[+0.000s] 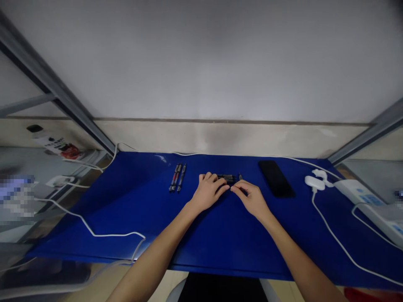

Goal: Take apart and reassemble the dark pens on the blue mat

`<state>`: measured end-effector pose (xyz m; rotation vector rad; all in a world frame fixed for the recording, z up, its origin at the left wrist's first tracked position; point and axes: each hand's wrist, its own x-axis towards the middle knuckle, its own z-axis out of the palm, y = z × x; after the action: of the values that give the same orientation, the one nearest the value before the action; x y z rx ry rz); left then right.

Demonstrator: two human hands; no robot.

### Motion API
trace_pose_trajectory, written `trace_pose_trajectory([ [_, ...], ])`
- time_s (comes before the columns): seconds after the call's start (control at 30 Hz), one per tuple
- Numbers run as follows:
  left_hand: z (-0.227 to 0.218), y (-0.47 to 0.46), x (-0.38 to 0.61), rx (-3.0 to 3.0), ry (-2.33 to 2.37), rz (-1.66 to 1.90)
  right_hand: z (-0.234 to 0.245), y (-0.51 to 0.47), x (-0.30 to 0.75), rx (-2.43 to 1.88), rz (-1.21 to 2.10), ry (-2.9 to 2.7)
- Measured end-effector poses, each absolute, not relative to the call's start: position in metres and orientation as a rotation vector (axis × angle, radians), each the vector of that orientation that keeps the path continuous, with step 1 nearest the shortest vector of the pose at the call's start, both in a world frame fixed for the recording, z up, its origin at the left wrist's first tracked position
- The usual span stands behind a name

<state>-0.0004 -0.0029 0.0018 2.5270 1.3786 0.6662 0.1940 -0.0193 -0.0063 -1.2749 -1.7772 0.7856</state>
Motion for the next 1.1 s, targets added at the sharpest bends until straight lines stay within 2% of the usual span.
trace_pose_trajectory([
  [0.17, -0.002, 0.003, -0.004, 2.508, 1.426, 0.691, -0.014, -0.012, 0.206, -1.394, 0.655, -1.725],
  [0.33, -0.006, 0.005, -0.004, 2.422, 1.526, 0.816, -0.03, 0.0, 0.228, -1.585, 0.262, -1.766],
  [0.73, -0.008, 0.004, -0.002, 2.393, 1.555, 0.87, -0.046, 0.004, 0.232, -1.738, -0.025, -1.817],
  [0.87, -0.009, 0.004, -0.002, 2.381, 1.571, 0.873, -0.035, 0.004, 0.233, -1.681, 0.141, -1.659],
  [1.0, -0.008, 0.005, -0.002, 2.354, 1.579, 0.882, -0.015, 0.001, 0.23, -1.447, 0.631, -1.382],
  [1.1, -0.008, 0.005, -0.002, 2.341, 1.595, 0.884, -0.006, -0.001, 0.227, -1.347, 0.824, -1.267],
])
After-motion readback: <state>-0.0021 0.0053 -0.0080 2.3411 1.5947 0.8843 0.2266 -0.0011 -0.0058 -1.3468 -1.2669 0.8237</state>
